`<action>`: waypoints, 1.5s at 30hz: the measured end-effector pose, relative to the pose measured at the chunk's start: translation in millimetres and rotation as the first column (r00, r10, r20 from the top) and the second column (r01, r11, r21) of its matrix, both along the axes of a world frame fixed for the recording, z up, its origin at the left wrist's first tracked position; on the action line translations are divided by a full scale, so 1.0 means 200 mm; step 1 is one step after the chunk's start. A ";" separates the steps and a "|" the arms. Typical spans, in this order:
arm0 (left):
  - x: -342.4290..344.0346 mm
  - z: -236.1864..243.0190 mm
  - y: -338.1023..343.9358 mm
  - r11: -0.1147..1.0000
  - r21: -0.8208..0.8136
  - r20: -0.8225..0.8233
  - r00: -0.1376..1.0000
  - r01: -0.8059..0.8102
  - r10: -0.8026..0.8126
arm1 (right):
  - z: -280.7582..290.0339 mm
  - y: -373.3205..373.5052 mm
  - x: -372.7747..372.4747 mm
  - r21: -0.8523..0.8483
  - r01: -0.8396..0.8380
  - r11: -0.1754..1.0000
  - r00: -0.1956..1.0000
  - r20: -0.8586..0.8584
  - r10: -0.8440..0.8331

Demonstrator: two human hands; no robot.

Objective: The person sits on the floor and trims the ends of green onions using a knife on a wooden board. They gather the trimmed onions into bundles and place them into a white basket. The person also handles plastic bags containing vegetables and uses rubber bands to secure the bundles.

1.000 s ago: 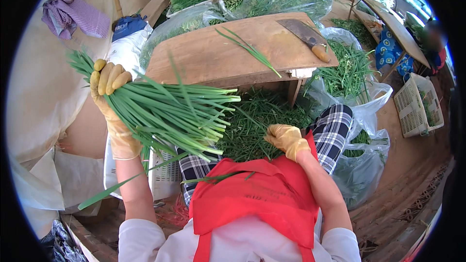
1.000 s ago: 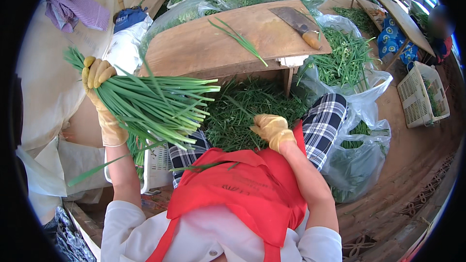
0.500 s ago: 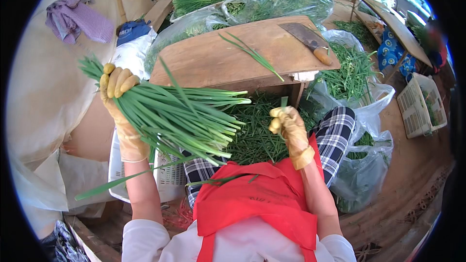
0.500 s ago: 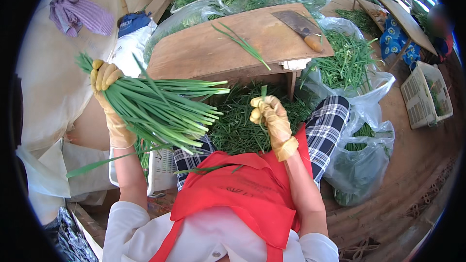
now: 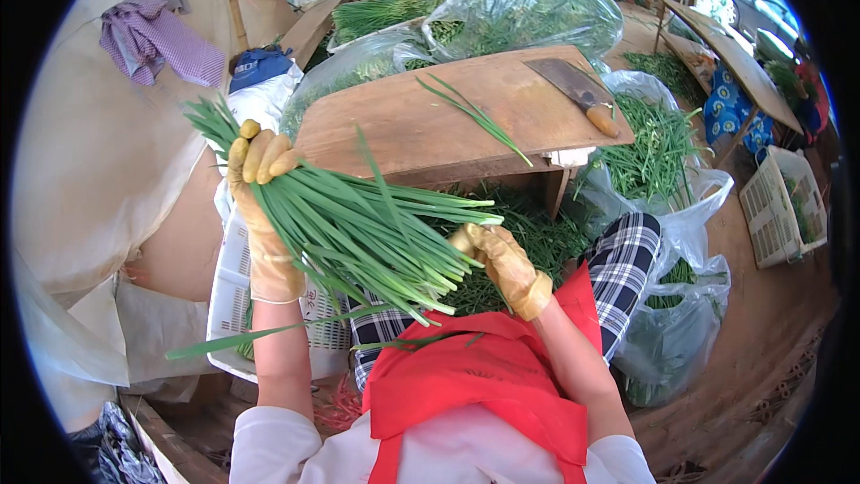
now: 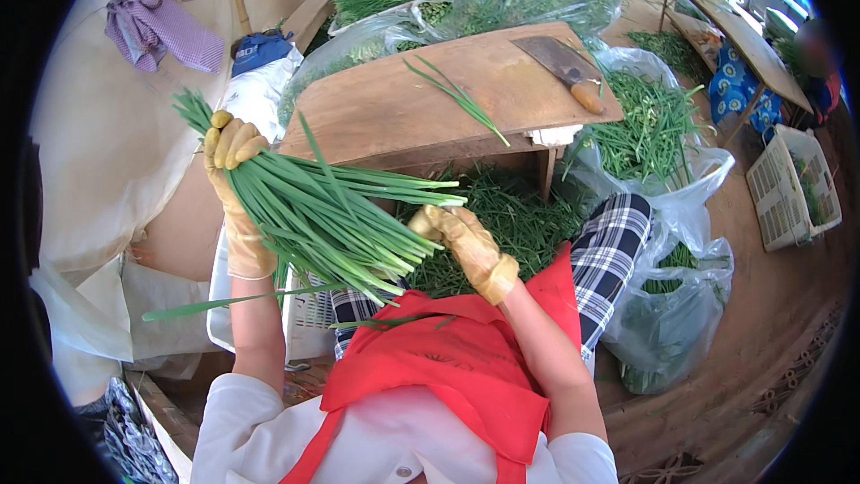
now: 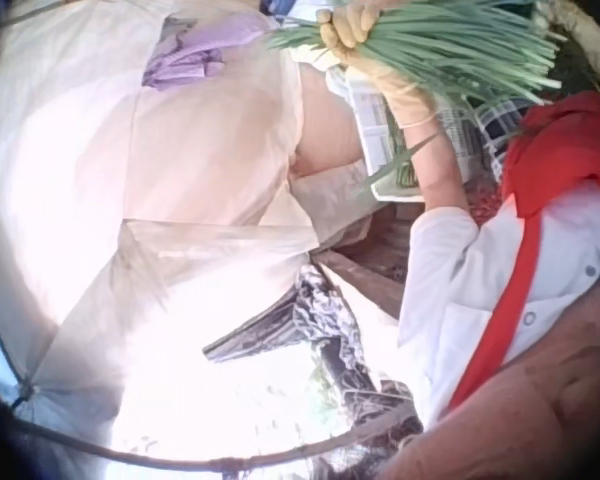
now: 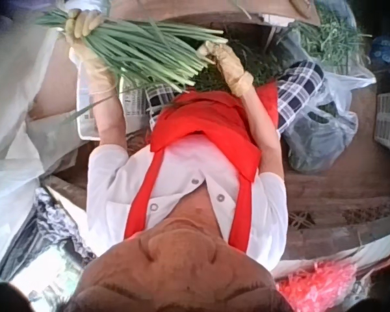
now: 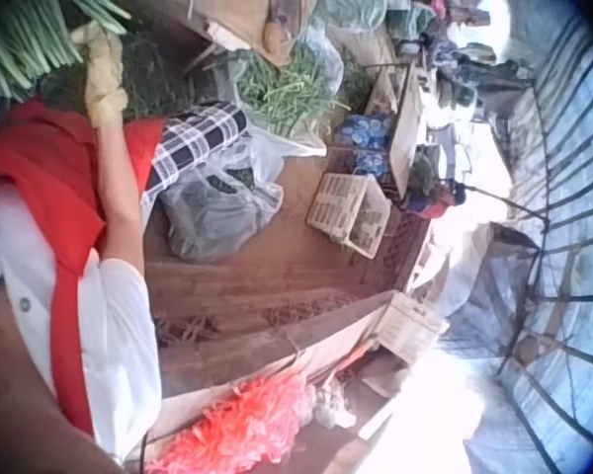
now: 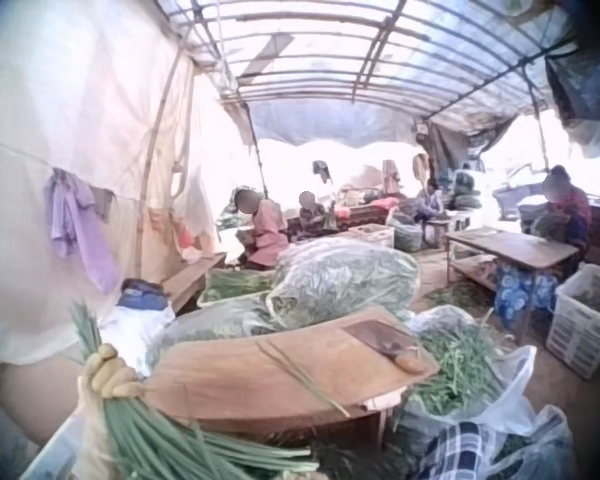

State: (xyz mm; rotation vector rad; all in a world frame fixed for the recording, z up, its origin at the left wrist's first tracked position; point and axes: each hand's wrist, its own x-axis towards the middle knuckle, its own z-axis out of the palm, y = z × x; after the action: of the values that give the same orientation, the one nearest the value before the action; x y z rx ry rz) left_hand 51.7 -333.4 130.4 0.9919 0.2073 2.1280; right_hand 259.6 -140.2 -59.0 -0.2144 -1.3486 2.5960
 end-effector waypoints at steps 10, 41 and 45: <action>-0.03 -0.01 -0.01 0.997 -0.001 0.058 0.995 -0.083 0.083 | -0.19 0.21 0.21 0.973 -0.201 0.112 0.929 0.226 -0.295; -0.12 -0.06 0.02 0.786 -0.318 0.167 0.784 -0.531 0.597 | -0.18 0.26 0.10 -0.595 0.387 0.704 0.920 0.196 -0.340; -0.12 -0.08 0.02 0.835 -0.248 0.149 0.832 -0.491 0.534 | 0.01 0.00 0.15 -0.039 -0.143 0.989 0.976 0.162 0.148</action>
State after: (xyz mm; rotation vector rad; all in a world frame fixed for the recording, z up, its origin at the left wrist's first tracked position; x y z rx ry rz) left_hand 28.6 -329.1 115.3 0.6225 0.6320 2.6193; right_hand 289.4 -140.5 -56.3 -0.3546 -1.4341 2.7725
